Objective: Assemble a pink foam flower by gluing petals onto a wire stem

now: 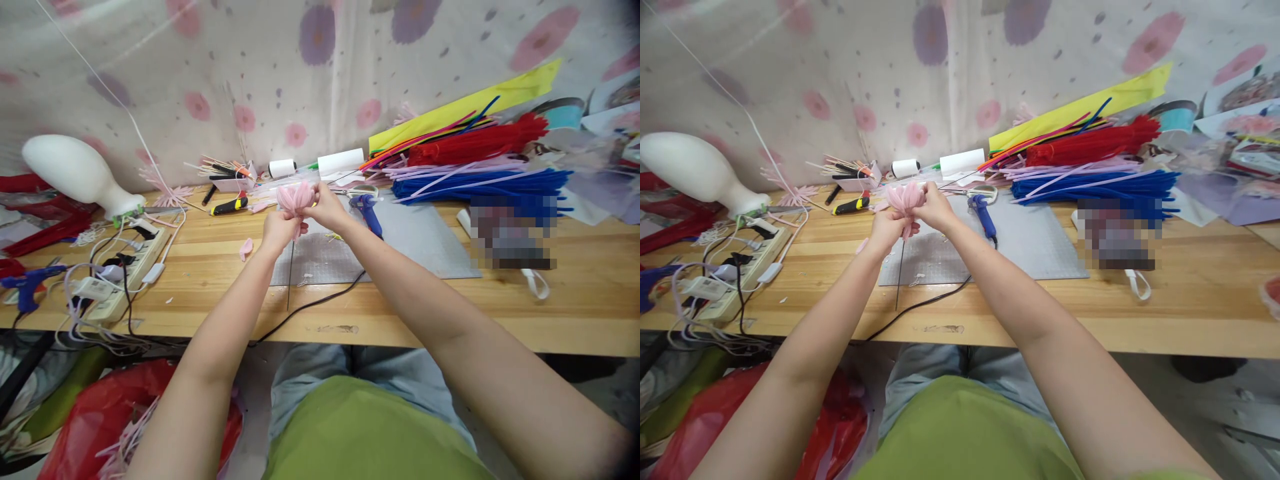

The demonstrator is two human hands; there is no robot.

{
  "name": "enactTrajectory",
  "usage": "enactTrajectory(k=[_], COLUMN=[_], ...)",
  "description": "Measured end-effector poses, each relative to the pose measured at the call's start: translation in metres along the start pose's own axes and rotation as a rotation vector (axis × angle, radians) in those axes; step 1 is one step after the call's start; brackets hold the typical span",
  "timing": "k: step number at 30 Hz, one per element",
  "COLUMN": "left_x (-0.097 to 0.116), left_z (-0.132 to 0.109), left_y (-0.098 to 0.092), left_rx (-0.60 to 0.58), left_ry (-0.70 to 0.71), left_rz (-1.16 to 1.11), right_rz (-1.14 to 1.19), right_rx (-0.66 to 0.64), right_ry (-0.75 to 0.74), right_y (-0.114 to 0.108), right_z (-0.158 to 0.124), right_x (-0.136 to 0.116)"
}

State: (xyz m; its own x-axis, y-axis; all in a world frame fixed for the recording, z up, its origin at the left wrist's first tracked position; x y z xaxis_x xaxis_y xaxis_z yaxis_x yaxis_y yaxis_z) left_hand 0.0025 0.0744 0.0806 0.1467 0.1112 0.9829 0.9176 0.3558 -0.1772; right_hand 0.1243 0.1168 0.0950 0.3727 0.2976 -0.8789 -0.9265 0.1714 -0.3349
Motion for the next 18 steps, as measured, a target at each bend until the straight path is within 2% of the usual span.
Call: enactTrajectory(k=[4, 9, 12, 14, 16, 18], left_x=[-0.001, -0.010, -0.020, -0.026, -0.033, -0.039], left_z=[-0.004, -0.007, 0.000, 0.006, 0.011, 0.012], left_y=[-0.005, -0.011, -0.019, -0.026, -0.031, -0.034], left_rx=[0.031, -0.037, -0.018, 0.035, 0.098, 0.150], left_ry=[-0.029, -0.150, -0.243, -0.313, -0.385, -0.453], left_rz=[-0.030, -0.149, -0.266, -0.379, -0.516, -0.654], right_rz=[0.030, 0.194, 0.226, 0.216, 0.163, 0.069], right_rx=[-0.038, -0.158, -0.097, -0.014, 0.061, 0.074], right_ry=[-0.007, -0.081, -0.158, -0.099, 0.036, 0.130], right_y=[0.006, 0.009, -0.005, -0.014, -0.018, -0.015], right_z=[-0.002, -0.001, 0.009, 0.018, 0.023, 0.023], right_x=[-0.004, -0.010, -0.007, 0.007, 0.028, 0.046])
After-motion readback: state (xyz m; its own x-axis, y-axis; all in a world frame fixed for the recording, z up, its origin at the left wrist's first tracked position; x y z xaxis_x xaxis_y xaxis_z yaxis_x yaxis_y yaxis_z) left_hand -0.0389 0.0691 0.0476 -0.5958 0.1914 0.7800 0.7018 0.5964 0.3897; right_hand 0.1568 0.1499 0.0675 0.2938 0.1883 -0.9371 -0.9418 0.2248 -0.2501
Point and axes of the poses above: each hand's wrist, its own z-axis towards the middle knuckle, its own y-axis out of the palm, x = y × z, the point moved 6 cm from there along z, towards the middle knuckle, and after that the axes turned 12 degrees about x, right-handed, at the moved point
